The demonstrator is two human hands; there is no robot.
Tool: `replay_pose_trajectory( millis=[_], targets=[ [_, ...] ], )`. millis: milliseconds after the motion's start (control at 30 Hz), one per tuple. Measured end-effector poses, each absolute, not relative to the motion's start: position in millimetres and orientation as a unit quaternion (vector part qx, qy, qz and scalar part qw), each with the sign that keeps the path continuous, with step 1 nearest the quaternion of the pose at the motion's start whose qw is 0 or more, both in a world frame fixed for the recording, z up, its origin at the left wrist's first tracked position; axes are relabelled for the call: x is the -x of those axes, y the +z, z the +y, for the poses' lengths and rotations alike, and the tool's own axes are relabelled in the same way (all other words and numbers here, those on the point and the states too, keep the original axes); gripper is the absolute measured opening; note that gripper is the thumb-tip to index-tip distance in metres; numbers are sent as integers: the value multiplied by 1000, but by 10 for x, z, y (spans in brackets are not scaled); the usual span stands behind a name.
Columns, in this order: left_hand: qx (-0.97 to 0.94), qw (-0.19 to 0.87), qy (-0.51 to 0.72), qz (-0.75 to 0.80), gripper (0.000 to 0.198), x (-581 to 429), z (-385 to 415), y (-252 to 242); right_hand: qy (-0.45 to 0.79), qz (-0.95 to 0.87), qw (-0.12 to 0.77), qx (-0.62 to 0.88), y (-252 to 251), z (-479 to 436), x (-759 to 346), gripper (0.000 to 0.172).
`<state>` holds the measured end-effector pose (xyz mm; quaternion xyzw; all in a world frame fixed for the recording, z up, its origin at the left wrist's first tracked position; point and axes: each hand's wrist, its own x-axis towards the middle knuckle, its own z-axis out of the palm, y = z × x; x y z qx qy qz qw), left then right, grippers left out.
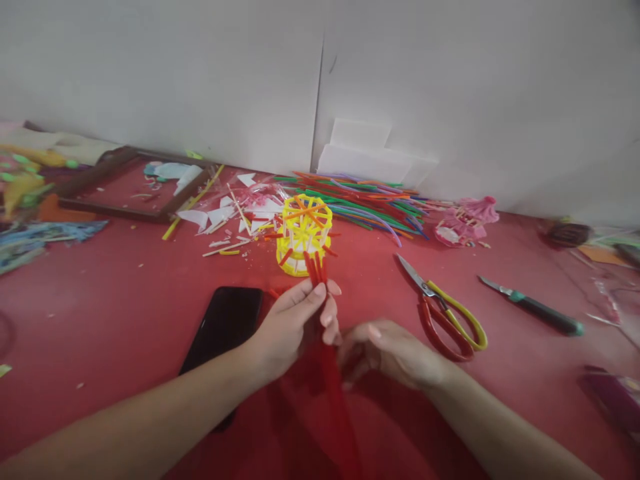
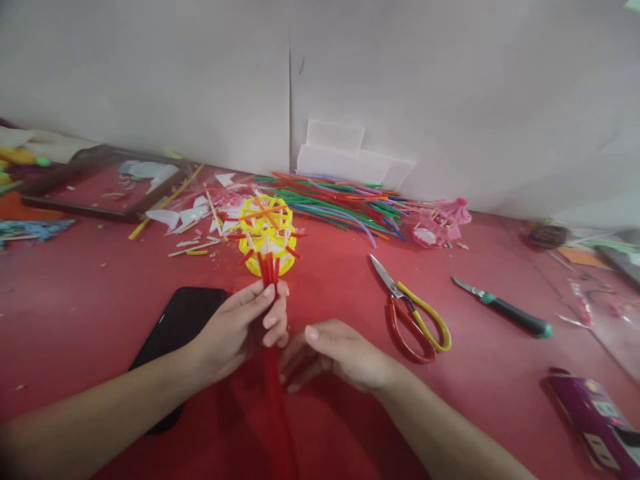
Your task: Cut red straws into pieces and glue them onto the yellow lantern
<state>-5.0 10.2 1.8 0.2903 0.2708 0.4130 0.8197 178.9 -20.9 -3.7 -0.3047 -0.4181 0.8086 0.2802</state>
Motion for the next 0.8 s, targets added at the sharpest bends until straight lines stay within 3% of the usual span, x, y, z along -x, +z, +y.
replay_pose_trajectory(
  millis=[67, 200, 233, 367, 667, 800],
  targets=[
    [-304, 839, 365, 265, 15, 92, 133, 37, 754, -445, 349, 333, -92, -192, -1840, 46],
    [-376, 868, 167, 279, 19, 147, 154, 21, 611, -472, 502, 389, -212, -178, -1845, 16],
    [-388, 866, 140, 282, 20, 150, 149, 13, 580, -480, 520, 404, -226, -177, -1833, 18],
    [-422, 852, 107, 291, 21, 135, 131, 14, 480, -527, 517, 475, -229, -187, -1792, 33],
    [-466, 815, 90, 334, 24, 123, 141, 44, 488, -481, 526, 504, -210, -204, -1761, 18],
    [-447, 826, 93, 331, 23, 107, 125, 43, 472, -465, 540, 520, -209, -185, -1766, 23]
  ],
)
